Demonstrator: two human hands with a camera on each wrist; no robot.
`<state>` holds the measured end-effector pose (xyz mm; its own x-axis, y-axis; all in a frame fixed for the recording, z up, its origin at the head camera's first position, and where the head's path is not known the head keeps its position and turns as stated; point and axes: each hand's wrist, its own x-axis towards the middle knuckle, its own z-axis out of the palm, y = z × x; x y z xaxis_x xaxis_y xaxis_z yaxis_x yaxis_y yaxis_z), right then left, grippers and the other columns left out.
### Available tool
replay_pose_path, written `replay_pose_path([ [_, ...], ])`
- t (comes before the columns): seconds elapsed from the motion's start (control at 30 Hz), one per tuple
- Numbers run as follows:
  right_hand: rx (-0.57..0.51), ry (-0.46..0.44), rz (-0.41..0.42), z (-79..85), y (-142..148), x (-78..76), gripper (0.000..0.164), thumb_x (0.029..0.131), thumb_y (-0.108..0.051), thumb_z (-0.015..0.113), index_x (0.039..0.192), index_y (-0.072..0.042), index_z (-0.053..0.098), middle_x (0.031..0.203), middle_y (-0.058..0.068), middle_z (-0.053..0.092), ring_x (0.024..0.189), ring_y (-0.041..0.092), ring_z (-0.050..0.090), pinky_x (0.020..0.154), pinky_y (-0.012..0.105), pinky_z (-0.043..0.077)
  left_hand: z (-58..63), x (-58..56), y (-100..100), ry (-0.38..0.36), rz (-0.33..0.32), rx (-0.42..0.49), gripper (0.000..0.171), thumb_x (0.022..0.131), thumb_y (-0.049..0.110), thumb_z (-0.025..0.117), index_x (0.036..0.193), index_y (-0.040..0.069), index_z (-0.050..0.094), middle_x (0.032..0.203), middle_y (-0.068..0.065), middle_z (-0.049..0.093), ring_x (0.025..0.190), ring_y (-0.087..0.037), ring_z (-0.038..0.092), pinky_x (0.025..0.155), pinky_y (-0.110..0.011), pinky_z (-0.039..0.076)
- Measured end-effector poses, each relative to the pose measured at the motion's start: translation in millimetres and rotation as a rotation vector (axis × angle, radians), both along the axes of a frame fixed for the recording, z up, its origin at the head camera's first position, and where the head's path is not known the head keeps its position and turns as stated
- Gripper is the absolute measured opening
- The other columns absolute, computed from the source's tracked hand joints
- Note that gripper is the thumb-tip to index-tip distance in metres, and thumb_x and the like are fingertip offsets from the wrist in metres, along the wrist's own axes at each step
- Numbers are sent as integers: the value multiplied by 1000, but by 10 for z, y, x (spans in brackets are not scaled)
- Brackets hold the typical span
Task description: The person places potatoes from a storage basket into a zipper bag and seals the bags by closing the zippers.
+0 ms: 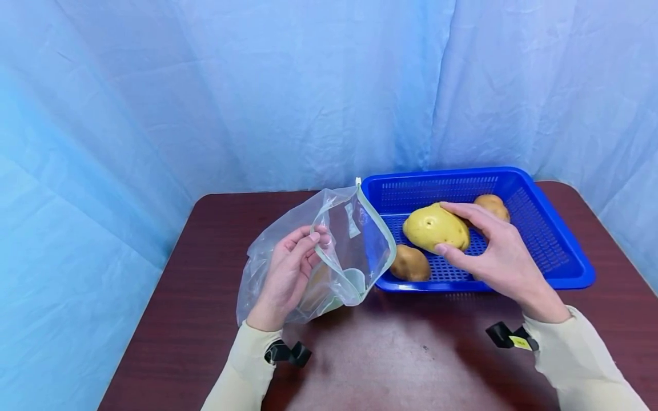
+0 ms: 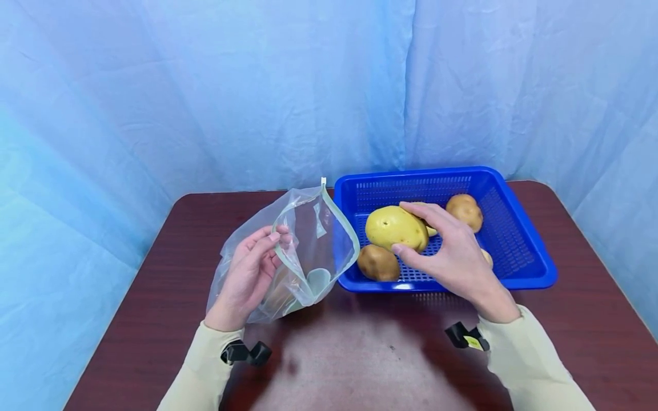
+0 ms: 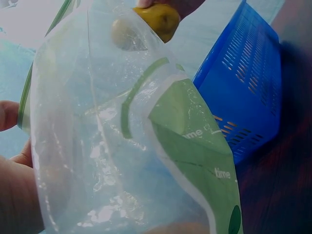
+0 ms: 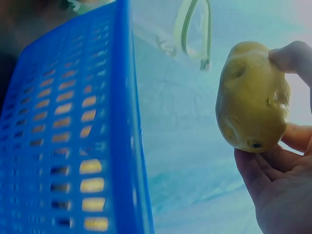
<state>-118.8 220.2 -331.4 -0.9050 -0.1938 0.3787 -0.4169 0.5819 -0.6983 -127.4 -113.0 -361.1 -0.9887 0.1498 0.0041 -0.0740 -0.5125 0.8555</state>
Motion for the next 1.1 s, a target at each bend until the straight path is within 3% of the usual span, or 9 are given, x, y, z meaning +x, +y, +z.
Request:
replay_pose_path([
  [0.23, -32, 38, 20, 27, -160, -11, 64, 83, -10, 87, 142, -19, 63, 134, 0, 65, 110, 3, 58, 88, 10, 44, -11, -16, 18, 10, -4, 6, 15, 101, 3, 57, 107, 6, 70, 98, -4, 72, 88, -11, 69, 85, -23, 58],
  [0.5, -112, 62, 83, 6, -390, -42, 66, 81, -6, 88, 141, -17, 64, 133, 2, 66, 117, 4, 57, 95, 12, 45, -9, -15, 25, 3, -2, 7, 16, 101, 2, 56, 106, 6, 71, 98, -4, 72, 87, -11, 69, 84, -22, 59],
  [0.93, -109, 86, 120, -72, -735, -118, 63, 81, -16, 89, 139, -13, 65, 133, 0, 66, 117, 16, 61, 96, 17, 46, -1, -4, 20, -9, 2, 3, 15, 101, 2, 56, 106, 5, 70, 99, -5, 71, 87, -10, 69, 86, -22, 58],
  [1.1, -49, 73, 119, -119, -852, -139, 65, 81, -26, 90, 139, -12, 64, 134, 0, 66, 120, 18, 62, 97, 31, 50, 9, 8, 10, -10, 6, -10, 15, 101, 3, 57, 105, 7, 70, 100, -4, 71, 88, -11, 69, 88, -23, 58],
])
